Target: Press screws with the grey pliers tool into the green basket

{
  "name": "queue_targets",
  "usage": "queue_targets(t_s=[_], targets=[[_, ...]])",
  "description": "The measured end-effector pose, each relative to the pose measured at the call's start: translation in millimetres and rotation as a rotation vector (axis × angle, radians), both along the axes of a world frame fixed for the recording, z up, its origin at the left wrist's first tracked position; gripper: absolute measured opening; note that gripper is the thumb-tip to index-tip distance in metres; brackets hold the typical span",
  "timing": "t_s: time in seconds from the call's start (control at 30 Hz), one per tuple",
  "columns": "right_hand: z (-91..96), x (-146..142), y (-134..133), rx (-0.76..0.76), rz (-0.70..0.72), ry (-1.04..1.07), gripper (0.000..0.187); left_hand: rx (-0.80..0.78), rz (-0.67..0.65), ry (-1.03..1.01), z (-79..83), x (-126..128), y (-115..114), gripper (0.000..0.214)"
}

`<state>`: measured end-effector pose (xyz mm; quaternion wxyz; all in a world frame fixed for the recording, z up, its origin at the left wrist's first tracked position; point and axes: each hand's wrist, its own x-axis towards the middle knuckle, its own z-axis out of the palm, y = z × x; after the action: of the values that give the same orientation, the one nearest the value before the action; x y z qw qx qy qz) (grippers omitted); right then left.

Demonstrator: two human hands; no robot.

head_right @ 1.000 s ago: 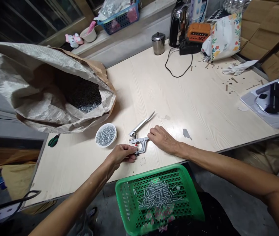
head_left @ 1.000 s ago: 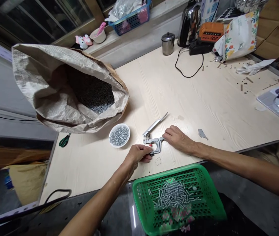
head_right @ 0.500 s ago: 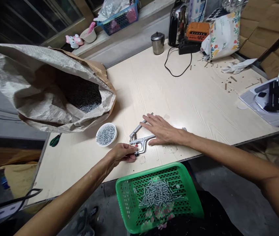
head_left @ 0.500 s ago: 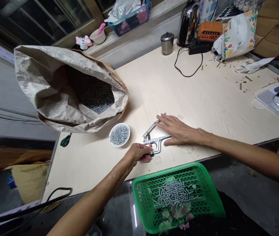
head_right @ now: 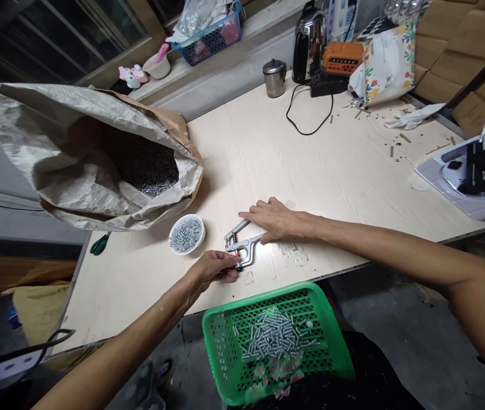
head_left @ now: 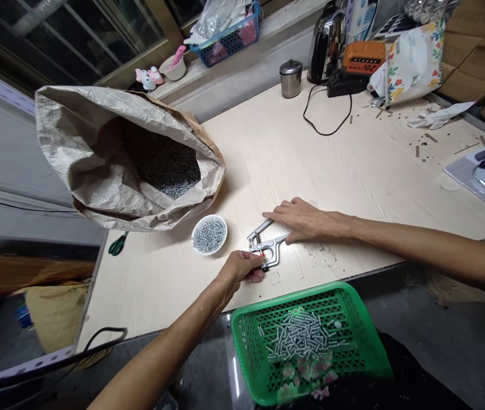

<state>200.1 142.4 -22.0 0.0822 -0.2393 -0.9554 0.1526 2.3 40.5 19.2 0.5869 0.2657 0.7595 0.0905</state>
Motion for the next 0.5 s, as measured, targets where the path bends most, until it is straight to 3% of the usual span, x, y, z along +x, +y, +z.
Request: queue_targets(t_s=[0.07, 0.2, 0.27, 0.37, 0.5], targets=[[-2.9, 3, -3, -0.018, -0.013, 0.046, 0.074, 0.112, -0.134, 0.145, 1.4, 2, -6, 0.025], [-8.0, 5, -8, -0.065, -0.020, 0.119, 0.080, 0.682, -0.542, 0.633, -2.5, 13, -11, 0.027], [-8.7, 4, -11, -0.085, -0.016, 0.140, 0.084, 0.893, -0.744, 0.674, -9.0, 19, -4, 0.046], [-5.7, 4, -12, -0.108, -0.045, 0.106, 0.088, 0.955, -0.979, 0.624, -17.9, 25, 14, 0.063], [8.6, 11, -11, -0.139, -0.152, -0.081, 0.070, 0.843, -1.109, 0.676, -16.2, 28, 32, 0.066]])
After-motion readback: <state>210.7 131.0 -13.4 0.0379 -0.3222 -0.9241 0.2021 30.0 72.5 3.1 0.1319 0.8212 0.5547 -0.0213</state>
